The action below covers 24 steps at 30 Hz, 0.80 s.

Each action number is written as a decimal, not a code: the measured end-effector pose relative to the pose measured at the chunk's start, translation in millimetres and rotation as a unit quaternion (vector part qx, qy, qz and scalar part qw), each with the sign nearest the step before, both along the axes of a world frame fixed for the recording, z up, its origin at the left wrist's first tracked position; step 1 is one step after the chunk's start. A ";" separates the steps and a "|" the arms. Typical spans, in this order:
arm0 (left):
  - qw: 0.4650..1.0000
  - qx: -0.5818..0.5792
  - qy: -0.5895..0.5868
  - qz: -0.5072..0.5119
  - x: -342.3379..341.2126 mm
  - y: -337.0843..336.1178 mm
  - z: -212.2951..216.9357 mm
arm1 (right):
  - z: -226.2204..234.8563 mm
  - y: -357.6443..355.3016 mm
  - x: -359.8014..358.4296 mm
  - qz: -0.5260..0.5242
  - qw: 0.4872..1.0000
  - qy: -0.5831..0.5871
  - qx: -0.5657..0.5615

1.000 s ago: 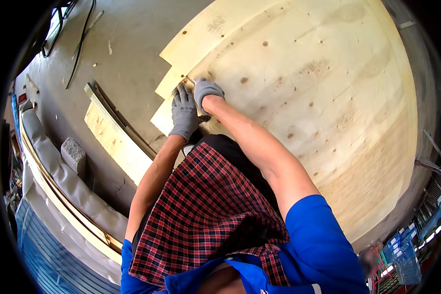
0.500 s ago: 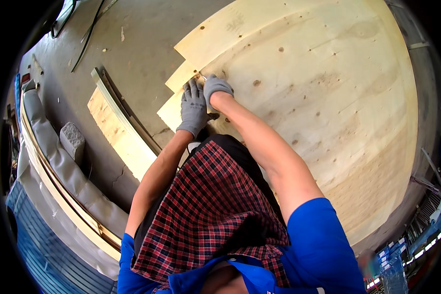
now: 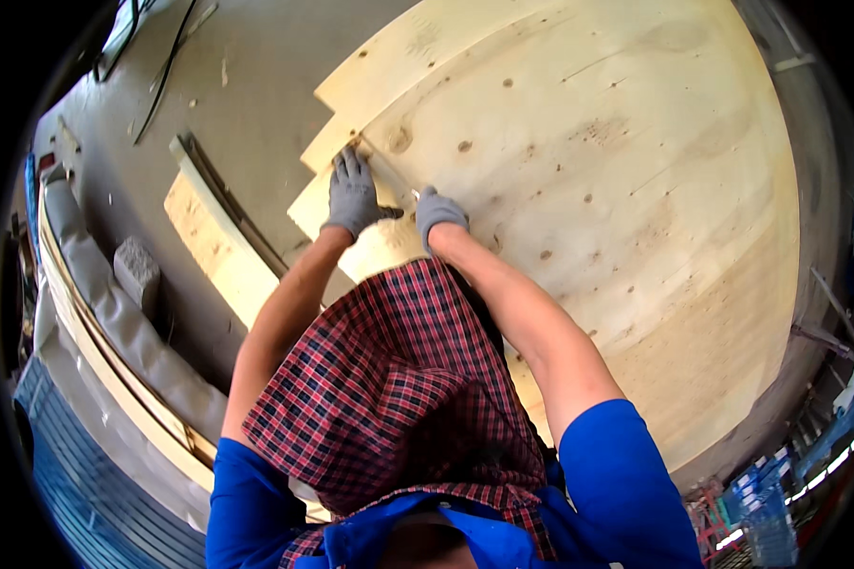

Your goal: The person walks through a workshop and uses a utility knife and metal straightedge to score and cut a large plywood sheet on the floor. They repeatedly align the straightedge, score along it, and lift the cut sections to separate them.

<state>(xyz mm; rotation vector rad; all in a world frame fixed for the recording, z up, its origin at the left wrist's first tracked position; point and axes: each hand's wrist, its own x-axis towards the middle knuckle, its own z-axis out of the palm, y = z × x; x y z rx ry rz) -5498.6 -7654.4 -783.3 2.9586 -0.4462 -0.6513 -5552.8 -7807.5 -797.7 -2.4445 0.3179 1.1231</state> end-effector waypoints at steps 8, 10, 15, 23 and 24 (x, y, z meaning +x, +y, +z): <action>1.000 0.017 -0.018 0.003 -0.9 -8.0 -8.9 | 9.5 -3.1 10.7 0.006 0.998 0.065 -0.004; 0.998 0.020 -0.054 0.011 5.4 -11.4 -5.0 | 14.5 -1.7 13.7 0.017 0.998 0.059 -0.008; 0.998 -0.002 -0.059 0.015 -9.4 -5.1 -14.3 | 27.3 -0.1 13.3 0.043 0.997 0.063 -0.027; 0.996 0.021 -0.055 0.065 -28.2 -8.9 -15.4 | -0.7 2.6 7.9 0.049 0.998 0.017 -0.021; 0.995 0.020 -0.039 0.088 -37.9 -9.8 -12.9 | -0.9 3.3 5.8 0.043 0.999 0.017 -0.013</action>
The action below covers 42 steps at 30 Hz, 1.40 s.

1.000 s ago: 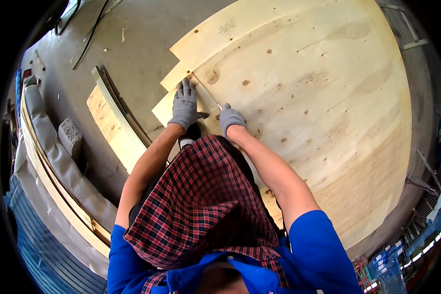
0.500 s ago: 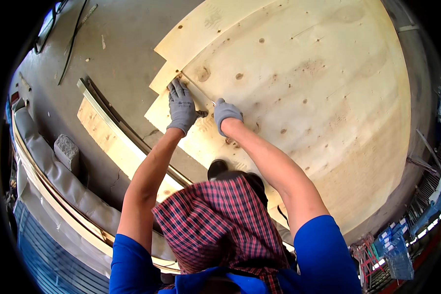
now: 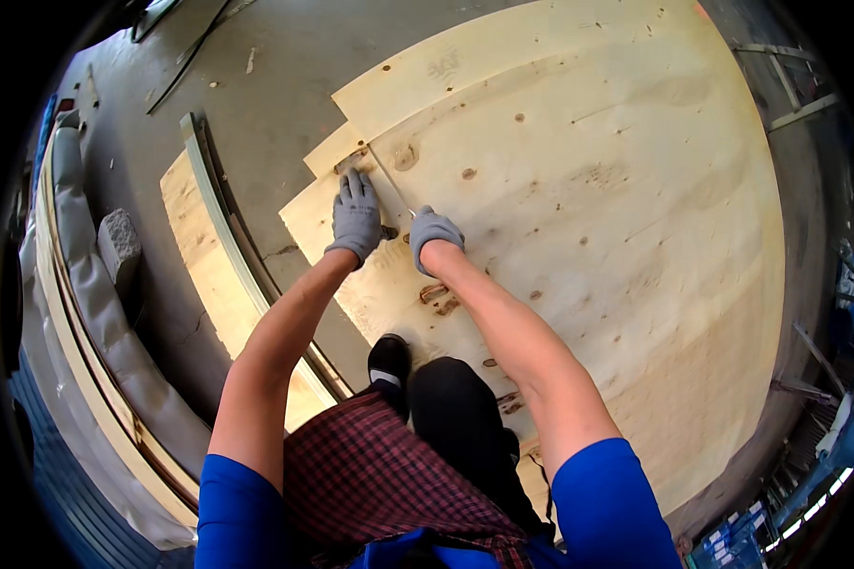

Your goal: The person walks through a workshop and uses a utility knife and metal straightedge to score and cut a large plywood sheet on the floor. They repeatedly align the straightedge, score along it, and lift the cut sections to separate them.

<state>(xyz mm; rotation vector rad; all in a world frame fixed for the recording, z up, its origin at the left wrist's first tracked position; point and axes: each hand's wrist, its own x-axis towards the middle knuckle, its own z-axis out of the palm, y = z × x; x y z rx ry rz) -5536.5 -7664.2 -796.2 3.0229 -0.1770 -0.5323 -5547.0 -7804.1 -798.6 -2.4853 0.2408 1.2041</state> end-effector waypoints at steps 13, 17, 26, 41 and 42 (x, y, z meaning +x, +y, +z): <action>0.999 0.026 -0.008 0.041 -128.6 -54.8 -26.9 | -11.6 -43.1 -103.7 -0.008 0.998 -0.051 0.023; 0.999 0.016 -0.028 0.032 -123.0 -55.1 -30.2 | 0.2 -56.8 -110.6 -0.034 0.999 -0.017 0.010; 0.997 0.057 -0.043 -0.004 -126.5 -48.7 -30.7 | 10.0 -102.4 -209.3 -0.001 0.999 0.053 0.000; 1.000 -0.003 0.001 -0.016 -138.7 -76.1 -16.6 | 20.7 -167.0 -308.1 -0.065 0.986 0.151 -0.024; 1.000 -0.001 -0.011 -0.017 -139.2 -75.8 -21.1 | 12.7 -167.9 -311.6 -0.060 0.989 0.131 -0.017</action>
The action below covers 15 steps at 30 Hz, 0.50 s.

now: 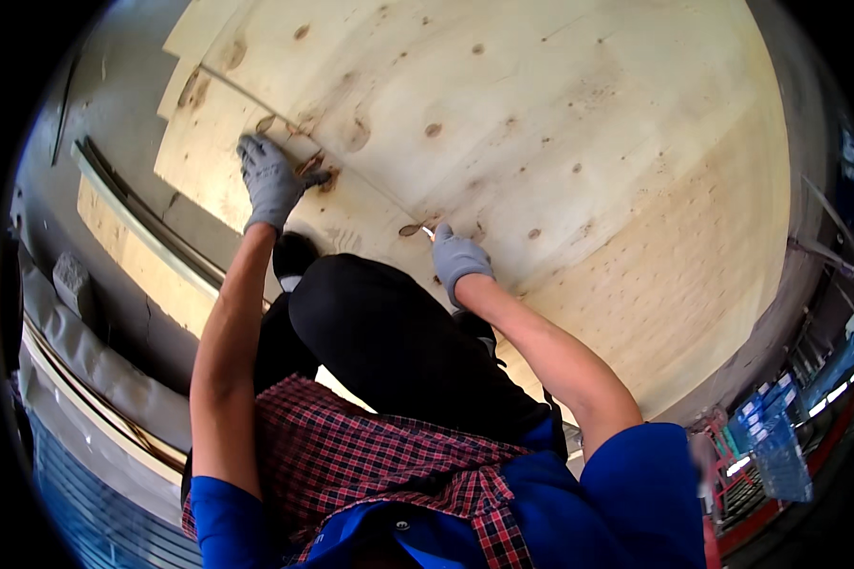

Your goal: The person walks through a workshop and uses a utility knife and metal straightedge to score and cut a large plywood sheet on the floor. They repeatedly align the straightedge, score along it, and lift the cut sections to separate them.

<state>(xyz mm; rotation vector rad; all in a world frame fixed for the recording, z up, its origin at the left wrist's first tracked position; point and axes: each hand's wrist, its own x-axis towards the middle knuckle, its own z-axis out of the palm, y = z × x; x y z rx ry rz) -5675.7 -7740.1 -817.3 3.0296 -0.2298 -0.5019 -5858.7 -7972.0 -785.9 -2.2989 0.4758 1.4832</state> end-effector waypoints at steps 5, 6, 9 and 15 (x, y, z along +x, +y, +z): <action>0.998 -0.010 0.059 -0.003 -46.8 -35.7 8.5 | 0.9 -4.0 -4.8 -0.003 0.999 -0.031 0.029; 0.996 0.000 0.088 -0.006 -61.2 -49.1 12.9 | 1.8 -4.8 -8.4 0.000 0.999 -0.042 0.033; 0.998 0.023 0.060 -0.029 -83.1 -66.0 1.0 | -5.8 -15.1 -30.0 -0.043 0.997 -0.054 0.041; 0.995 0.011 0.094 0.004 -83.5 -71.3 11.1 | 8.0 -52.8 -102.5 -0.047 0.999 0.014 0.004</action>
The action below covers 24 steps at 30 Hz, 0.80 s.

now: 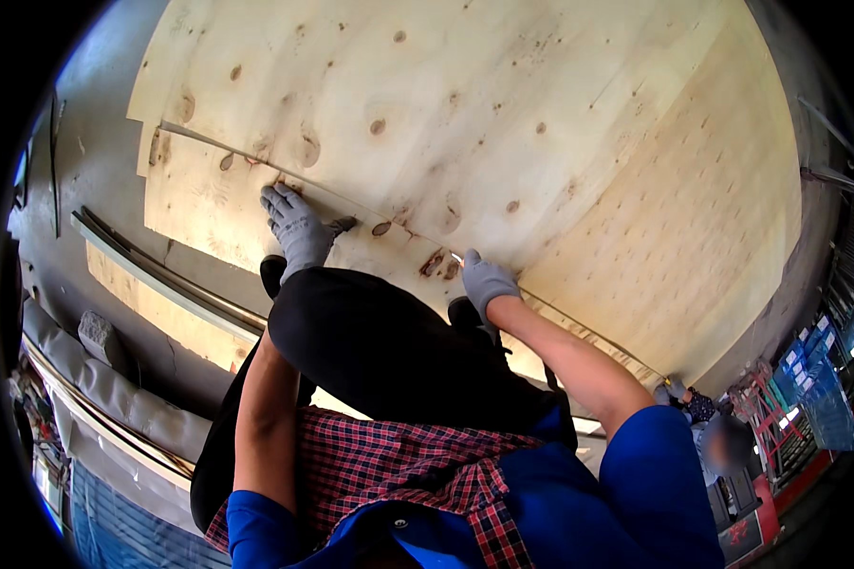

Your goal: The person walks through a workshop and uses a utility knife and metal straightedge to score and cut a large plywood sheet on the floor. They repeatedly align the straightedge, score along it, and lift the cut sections to separate them.

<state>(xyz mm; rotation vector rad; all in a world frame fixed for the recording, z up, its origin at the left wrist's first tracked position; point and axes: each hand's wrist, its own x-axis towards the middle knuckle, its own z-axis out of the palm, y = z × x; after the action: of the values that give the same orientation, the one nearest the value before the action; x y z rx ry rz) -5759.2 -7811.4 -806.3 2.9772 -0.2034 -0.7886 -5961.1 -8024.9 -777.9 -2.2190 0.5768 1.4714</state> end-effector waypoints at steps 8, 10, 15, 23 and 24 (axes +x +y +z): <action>1.000 -0.027 0.009 -0.012 2.5 0.7 5.8 | -3.3 -0.7 -6.0 0.029 0.999 -0.022 0.008; 0.999 0.009 0.042 0.001 6.7 -9.3 9.9 | -1.1 0.9 -1.6 0.011 0.999 -0.051 0.001; 0.998 0.043 0.036 0.009 9.0 -4.6 -0.1 | 8.9 3.1 14.2 0.023 1.000 0.011 -0.002; 0.998 0.017 0.045 0.028 8.3 -9.7 9.6 | -2.0 6.9 8.8 0.002 0.999 0.022 -0.025; 0.999 0.009 0.045 0.030 12.3 -9.5 9.5 | 0.3 7.1 14.3 0.000 1.000 0.015 -0.021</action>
<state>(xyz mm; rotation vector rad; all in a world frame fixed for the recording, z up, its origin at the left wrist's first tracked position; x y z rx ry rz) -5746.8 -7820.9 -796.8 2.9404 -0.1035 -0.9182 -5946.8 -8017.7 -777.6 -2.2322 0.6245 1.5078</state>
